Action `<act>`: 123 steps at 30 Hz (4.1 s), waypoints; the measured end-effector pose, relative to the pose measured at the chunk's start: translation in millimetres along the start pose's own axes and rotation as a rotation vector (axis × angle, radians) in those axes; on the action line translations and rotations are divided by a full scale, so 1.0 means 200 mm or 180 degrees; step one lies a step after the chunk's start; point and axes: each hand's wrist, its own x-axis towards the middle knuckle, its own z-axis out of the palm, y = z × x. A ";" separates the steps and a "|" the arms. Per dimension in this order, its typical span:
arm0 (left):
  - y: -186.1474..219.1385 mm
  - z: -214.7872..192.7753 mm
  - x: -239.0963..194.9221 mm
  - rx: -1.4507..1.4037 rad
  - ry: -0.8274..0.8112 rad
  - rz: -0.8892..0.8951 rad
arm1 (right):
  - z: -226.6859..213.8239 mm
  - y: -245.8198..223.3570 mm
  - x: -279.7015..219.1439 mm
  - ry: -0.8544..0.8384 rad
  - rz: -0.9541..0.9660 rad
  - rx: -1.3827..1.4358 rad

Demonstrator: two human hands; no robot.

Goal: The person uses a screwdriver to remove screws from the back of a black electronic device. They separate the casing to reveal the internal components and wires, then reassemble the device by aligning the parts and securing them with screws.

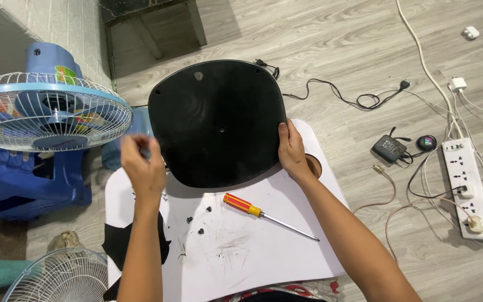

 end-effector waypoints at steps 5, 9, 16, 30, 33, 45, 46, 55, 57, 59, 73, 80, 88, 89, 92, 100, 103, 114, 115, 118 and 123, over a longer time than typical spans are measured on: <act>0.05 -0.13 -0.18 0.0452 -0.1613 -0.1706 | 0.01 0.12 0.00 0.0054 -0.0076 -0.0040; 0.00 -0.14 -0.22 0.0084 -0.1604 -0.2086 | 0.01 0.11 -0.01 -0.0017 -0.0144 -0.0037; -0.26 -0.01 -0.40 -0.2219 -0.1701 -0.2712 | 0.00 0.02 -0.01 0.0025 -0.0093 -0.0016; -0.32 0.02 -0.41 -0.2706 -0.1597 -0.2804 | 0.02 -0.09 -0.02 -0.0030 -0.0182 -0.0128; -0.30 0.03 -0.41 -0.2818 -0.1535 -0.2790 | 0.02 -0.15 -0.04 -0.0072 -0.0185 -0.0177; -0.21 0.08 -0.47 -0.2326 -0.1361 -0.2370 | -0.04 0.03 -0.02 -0.0460 0.0043 0.0308; -0.23 0.10 -0.47 -0.2425 -0.1254 -0.2236 | -0.02 0.02 -0.02 -0.0589 0.0082 0.0897; -0.15 0.18 -0.45 -0.2741 -0.0952 -0.2205 | 0.02 0.02 -0.04 -0.0965 0.0041 0.1581; -0.13 0.19 -0.44 -0.2844 -0.0862 -0.2274 | 0.02 0.04 -0.03 -0.0956 0.0004 0.1587; -0.11 0.19 -0.45 -0.3085 -0.0895 -0.2310 | 0.03 0.09 -0.01 -0.0939 -0.0190 0.1556; -0.16 0.20 -0.43 -0.2524 -0.0852 -0.2644 | 0.04 0.17 0.00 -0.0831 -0.0243 0.1325; -0.20 0.22 -0.47 -0.2657 -0.0811 -0.2349 | 0.05 0.13 -0.03 -0.0842 -0.0260 0.1218; -0.05 0.14 -0.41 -0.1606 -0.0970 -0.1985 | 0.01 0.17 -0.01 -0.0633 -0.0613 0.0579; -0.03 0.12 -0.39 -0.1252 -0.1051 -0.1935 | 0.01 0.19 -0.01 -0.0504 -0.0726 0.0294; 0.04 0.09 -0.37 -0.1080 -0.1050 -0.1924 | 0.03 0.08 -0.04 -0.0386 -0.0697 -0.0165; 0.04 0.11 -0.37 -0.0859 -0.1115 -0.1540 | 0.03 0.07 -0.04 -0.0146 -0.0596 -0.0324; 0.01 0.12 -0.37 -0.0859 -0.1027 -0.1470 | 0.03 0.09 -0.03 -0.0146 -0.0720 -0.0184; 0.02 0.12 -0.40 -0.1135 -0.0649 -0.1427 | 0.02 0.04 -0.04 -0.0039 -0.0909 0.0010; 0.02 0.12 -0.40 -0.1111 -0.0556 -0.1376 | 0.02 0.04 -0.04 0.0019 -0.0955 0.0035; 0.01 0.12 -0.41 -0.1025 -0.0424 -0.1298 | 0.03 -0.01 -0.04 0.0115 -0.1030 0.0089; 0.02 0.13 -0.41 -0.0869 -0.0313 -0.1229 | 0.03 -0.01 -0.04 0.0215 -0.1093 0.0158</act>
